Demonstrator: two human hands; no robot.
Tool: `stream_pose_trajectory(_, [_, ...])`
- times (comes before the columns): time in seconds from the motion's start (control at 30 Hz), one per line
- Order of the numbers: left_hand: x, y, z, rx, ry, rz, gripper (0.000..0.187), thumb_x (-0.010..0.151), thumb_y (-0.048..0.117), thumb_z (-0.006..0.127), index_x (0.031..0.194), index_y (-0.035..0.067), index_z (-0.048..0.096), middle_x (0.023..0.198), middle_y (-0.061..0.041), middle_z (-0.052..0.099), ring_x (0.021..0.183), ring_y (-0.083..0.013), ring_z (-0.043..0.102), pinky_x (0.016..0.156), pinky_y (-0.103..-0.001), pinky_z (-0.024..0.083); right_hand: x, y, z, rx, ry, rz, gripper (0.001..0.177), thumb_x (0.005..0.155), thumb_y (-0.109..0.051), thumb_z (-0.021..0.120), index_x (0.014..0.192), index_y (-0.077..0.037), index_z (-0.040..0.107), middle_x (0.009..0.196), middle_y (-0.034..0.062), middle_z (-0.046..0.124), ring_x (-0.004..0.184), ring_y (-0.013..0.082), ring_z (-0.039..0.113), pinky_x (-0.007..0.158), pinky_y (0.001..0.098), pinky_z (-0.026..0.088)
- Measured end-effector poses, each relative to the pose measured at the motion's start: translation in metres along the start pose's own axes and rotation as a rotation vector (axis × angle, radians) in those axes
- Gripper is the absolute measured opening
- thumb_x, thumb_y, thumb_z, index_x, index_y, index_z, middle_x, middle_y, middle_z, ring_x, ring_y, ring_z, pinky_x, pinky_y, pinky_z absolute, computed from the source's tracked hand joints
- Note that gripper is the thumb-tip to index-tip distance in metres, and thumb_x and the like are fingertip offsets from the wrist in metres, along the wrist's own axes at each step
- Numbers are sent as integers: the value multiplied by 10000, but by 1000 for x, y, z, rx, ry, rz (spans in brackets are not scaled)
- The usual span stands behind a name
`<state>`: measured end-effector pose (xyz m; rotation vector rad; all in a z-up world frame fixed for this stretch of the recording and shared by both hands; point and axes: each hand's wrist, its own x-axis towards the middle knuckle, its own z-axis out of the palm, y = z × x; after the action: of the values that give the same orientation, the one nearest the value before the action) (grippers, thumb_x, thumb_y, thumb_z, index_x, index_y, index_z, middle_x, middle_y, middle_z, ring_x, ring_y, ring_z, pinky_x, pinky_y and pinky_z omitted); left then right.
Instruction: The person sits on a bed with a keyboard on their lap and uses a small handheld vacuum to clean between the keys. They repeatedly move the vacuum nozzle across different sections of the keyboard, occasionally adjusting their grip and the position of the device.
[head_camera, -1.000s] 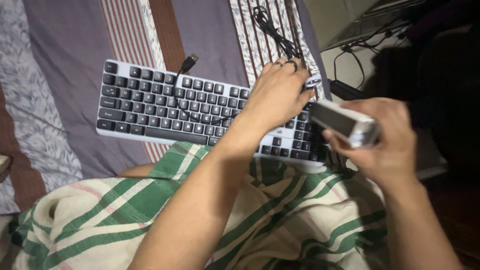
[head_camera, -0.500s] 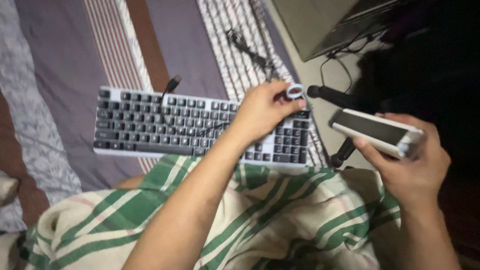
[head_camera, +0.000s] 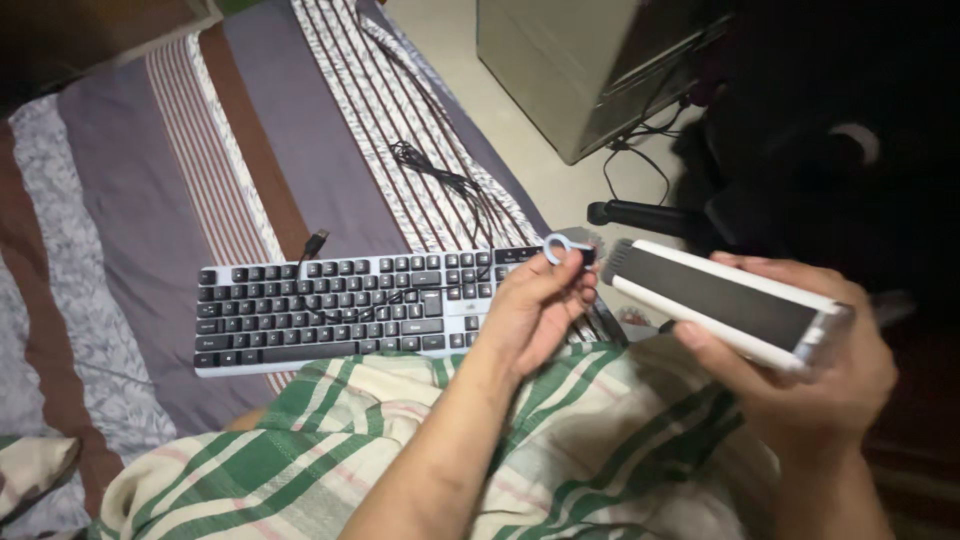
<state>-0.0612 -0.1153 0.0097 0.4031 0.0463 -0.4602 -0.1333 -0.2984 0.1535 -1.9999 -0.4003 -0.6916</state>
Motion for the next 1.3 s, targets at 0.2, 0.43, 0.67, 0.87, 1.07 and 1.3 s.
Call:
stream_pose_trajectory(0.2, [-9, -21, 25, 31, 42, 11, 129, 995, 136, 706, 1054, 23, 687, 993, -59, 713, 894, -141, 672, 847, -292, 549, -7, 0, -12, -241, -35, -94, 525, 778, -32, 901, 1175, 60, 569, 1156, 219, 678, 1107, 292, 723, 959, 376, 630])
stream_pose_trajectory(0.43, [-37, -3, 72, 1332, 97, 468, 248, 864, 210, 814, 1037, 37, 772, 960, -59, 737, 866, -172, 721, 796, -278, 560, -32, 23, -27, 35, 152, 297, 491, 853, -29, 830, 1255, 31, 555, 1257, 181, 664, 1239, 253, 696, 1046, 359, 596])
stream_pose_trajectory(0.67, [-47, 2, 85, 1423, 1, 606, 247, 881, 213, 805, 1081, 75, 762, 1014, -62, 729, 926, -200, 718, 856, -297, 571, -55, 23, -29, 213, 233, 570, 475, 828, 13, 795, 1247, 32, 572, 1286, 187, 695, 1233, 243, 698, 1099, 376, 575])
stream_pose_trajectory(0.87, [-50, 2, 77, 1545, -111, 746, 243, 892, 151, 786, 1121, 78, 749, 1055, -66, 710, 1006, -232, 707, 922, -318, 573, -57, 24, -33, 93, 160, 562, 506, 825, 9, 796, 1279, 17, 573, 1270, 198, 690, 1214, 264, 700, 1085, 387, 576])
stream_pose_trajectory(1.07, [-49, -6, 67, 1458, -3, 599, 236, 888, 192, 817, 1082, 69, 760, 978, -39, 725, 865, -182, 698, 798, -291, 560, -65, 34, -37, 182, 158, 506, 506, 848, 16, 798, 1297, 26, 564, 1226, 213, 689, 1251, 284, 697, 1127, 405, 575])
stream_pose_trajectory(1.3, [-28, -35, 38, 597, 121, 128, 178, 926, 112, 788, 1035, -25, 759, 936, -26, 732, 825, -81, 625, 756, -227, 492, -59, 21, -21, 74, 122, 172, 509, 858, -99, 858, 1237, 4, 534, 1211, 162, 674, 1185, 243, 707, 1051, 379, 602])
